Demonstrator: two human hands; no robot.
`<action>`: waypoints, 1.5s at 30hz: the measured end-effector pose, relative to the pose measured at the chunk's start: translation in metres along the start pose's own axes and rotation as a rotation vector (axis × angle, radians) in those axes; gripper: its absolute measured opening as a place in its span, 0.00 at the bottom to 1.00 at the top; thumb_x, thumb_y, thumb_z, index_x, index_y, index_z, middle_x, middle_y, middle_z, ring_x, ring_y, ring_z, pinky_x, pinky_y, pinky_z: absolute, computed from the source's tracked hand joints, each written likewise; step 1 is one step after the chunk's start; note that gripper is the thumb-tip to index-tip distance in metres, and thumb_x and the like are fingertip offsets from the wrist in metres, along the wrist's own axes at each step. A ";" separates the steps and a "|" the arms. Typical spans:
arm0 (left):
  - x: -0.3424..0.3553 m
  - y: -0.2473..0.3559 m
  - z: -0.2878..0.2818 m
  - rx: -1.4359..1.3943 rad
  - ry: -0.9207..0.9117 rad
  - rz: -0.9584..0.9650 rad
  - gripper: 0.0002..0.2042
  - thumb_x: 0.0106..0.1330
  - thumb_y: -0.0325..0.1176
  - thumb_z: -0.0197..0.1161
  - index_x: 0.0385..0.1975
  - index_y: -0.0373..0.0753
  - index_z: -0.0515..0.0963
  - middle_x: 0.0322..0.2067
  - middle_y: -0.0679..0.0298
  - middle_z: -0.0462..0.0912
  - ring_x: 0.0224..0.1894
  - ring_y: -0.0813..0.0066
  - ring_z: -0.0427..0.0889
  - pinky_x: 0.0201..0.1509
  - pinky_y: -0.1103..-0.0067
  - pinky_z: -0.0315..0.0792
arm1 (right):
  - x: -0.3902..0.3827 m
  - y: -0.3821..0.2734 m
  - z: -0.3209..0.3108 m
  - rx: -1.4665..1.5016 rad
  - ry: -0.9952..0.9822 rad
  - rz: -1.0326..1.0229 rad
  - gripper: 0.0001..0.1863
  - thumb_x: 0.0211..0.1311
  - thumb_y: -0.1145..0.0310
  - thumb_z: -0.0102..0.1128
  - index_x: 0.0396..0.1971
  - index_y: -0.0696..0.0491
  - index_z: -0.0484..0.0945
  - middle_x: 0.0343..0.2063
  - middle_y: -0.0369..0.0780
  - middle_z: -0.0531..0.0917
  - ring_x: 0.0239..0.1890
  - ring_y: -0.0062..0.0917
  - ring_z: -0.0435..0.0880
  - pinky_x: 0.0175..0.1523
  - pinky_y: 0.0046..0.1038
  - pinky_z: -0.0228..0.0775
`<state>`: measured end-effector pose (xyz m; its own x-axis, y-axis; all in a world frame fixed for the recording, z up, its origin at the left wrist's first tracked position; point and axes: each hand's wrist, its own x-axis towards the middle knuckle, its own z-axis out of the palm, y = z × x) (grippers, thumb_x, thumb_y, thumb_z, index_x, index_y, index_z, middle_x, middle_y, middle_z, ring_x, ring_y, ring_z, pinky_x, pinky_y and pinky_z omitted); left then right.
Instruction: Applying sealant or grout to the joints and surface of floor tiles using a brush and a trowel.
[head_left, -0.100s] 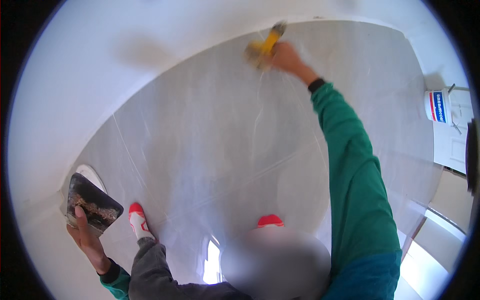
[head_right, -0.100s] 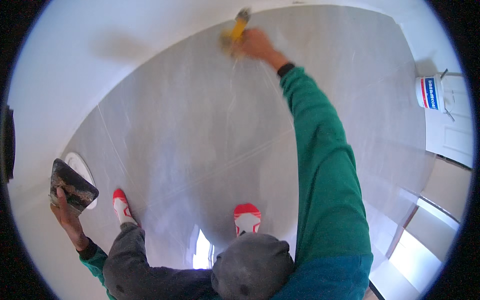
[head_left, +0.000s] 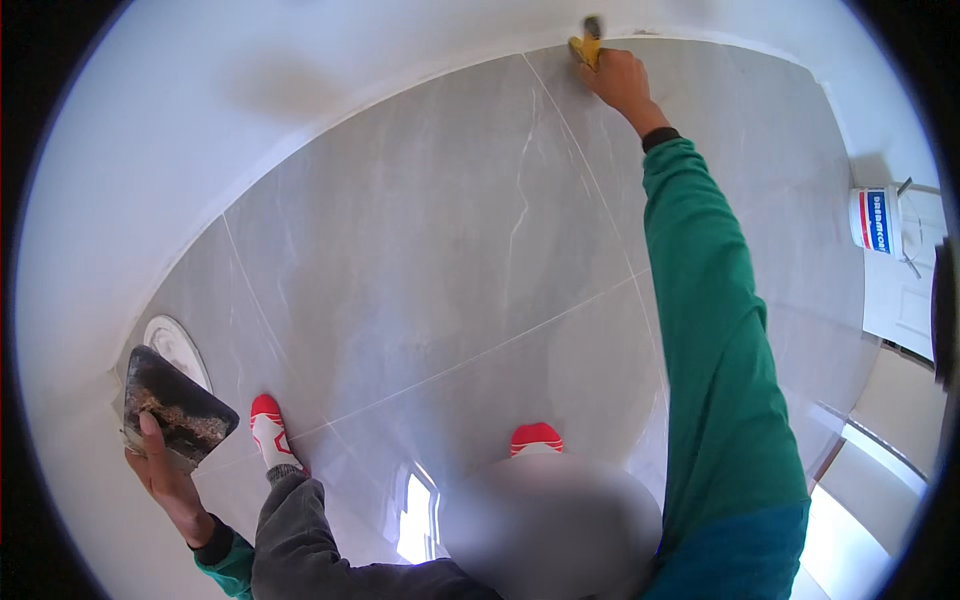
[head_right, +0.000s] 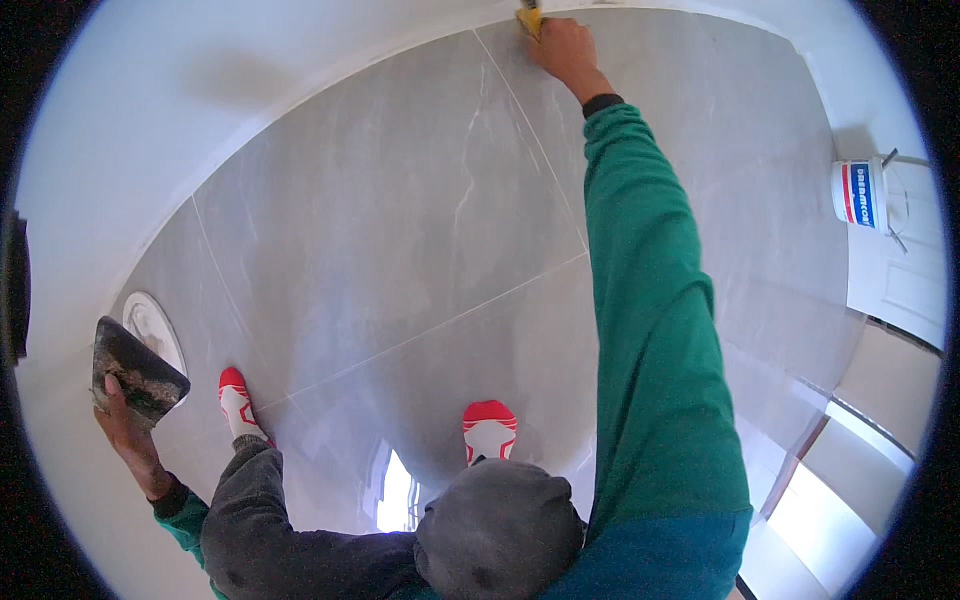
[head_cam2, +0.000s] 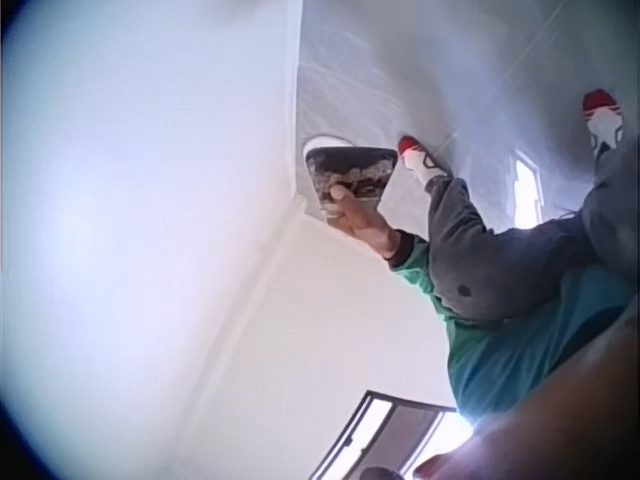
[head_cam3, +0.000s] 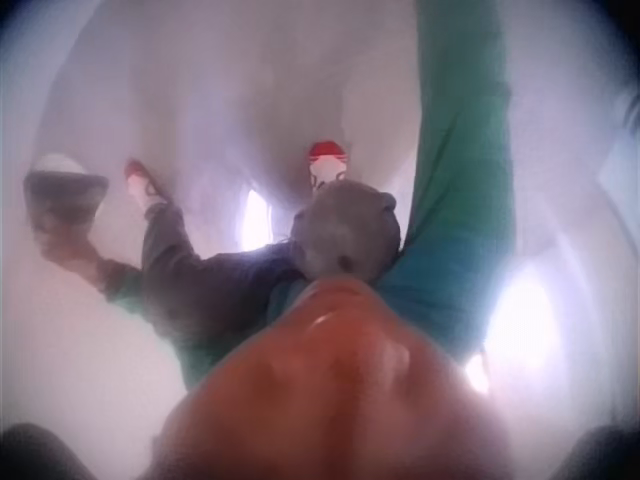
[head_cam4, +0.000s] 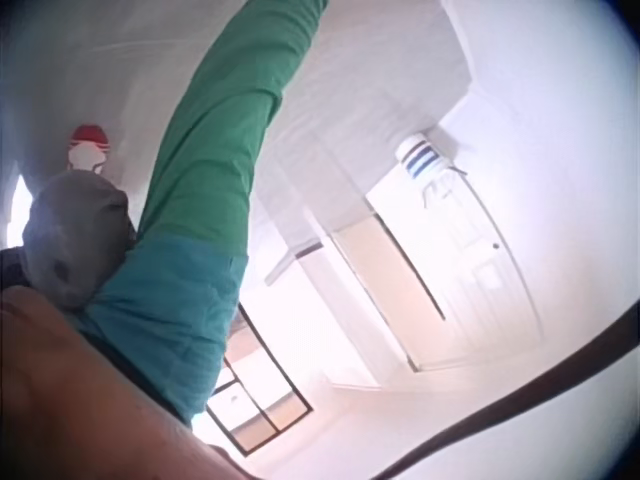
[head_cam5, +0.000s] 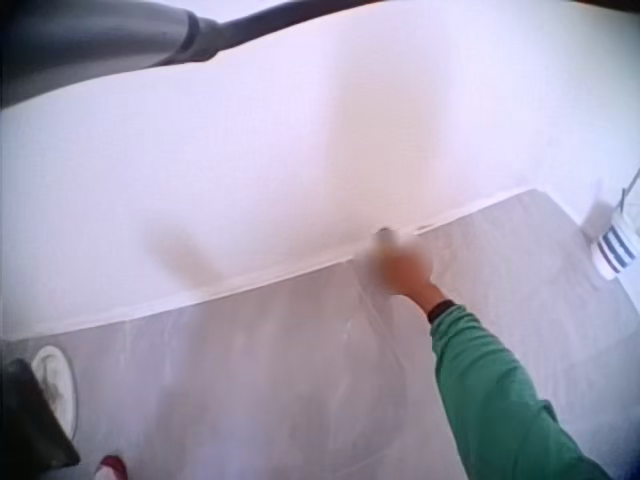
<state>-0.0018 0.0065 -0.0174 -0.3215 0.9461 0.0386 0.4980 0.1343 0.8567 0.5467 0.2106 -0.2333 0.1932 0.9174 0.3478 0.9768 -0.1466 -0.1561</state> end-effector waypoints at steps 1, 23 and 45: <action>0.002 0.002 -0.001 -0.027 -0.032 0.030 0.24 0.58 0.44 0.52 0.46 0.29 0.62 0.38 0.59 0.71 0.35 0.73 0.72 0.40 0.82 0.67 | -0.002 -0.003 -0.005 0.004 -0.064 -0.005 0.19 0.45 0.54 0.52 0.22 0.58 0.76 0.24 0.47 0.78 0.30 0.37 0.77 0.33 0.37 0.69; -0.015 0.030 -0.002 0.076 -0.212 0.079 0.22 0.57 0.44 0.54 0.39 0.28 0.68 0.33 0.60 0.73 0.31 0.75 0.73 0.36 0.82 0.68 | -0.194 0.028 -0.112 0.137 -0.350 0.126 0.13 0.47 0.58 0.51 0.24 0.54 0.72 0.21 0.45 0.76 0.24 0.39 0.75 0.27 0.36 0.66; -0.033 0.111 0.031 0.331 -0.633 0.099 0.20 0.58 0.41 0.51 0.36 0.25 0.69 0.30 0.60 0.72 0.27 0.76 0.70 0.33 0.82 0.66 | -0.248 0.087 -0.194 0.083 -0.122 0.408 0.24 0.47 0.46 0.51 0.20 0.57 0.76 0.12 0.44 0.75 0.13 0.34 0.72 0.21 0.32 0.65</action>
<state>0.0888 -0.0010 0.0602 0.2162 0.9342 -0.2837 0.7508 0.0267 0.6600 0.6016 -0.1017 -0.1540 0.5446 0.8284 0.1313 0.8111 -0.4804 -0.3337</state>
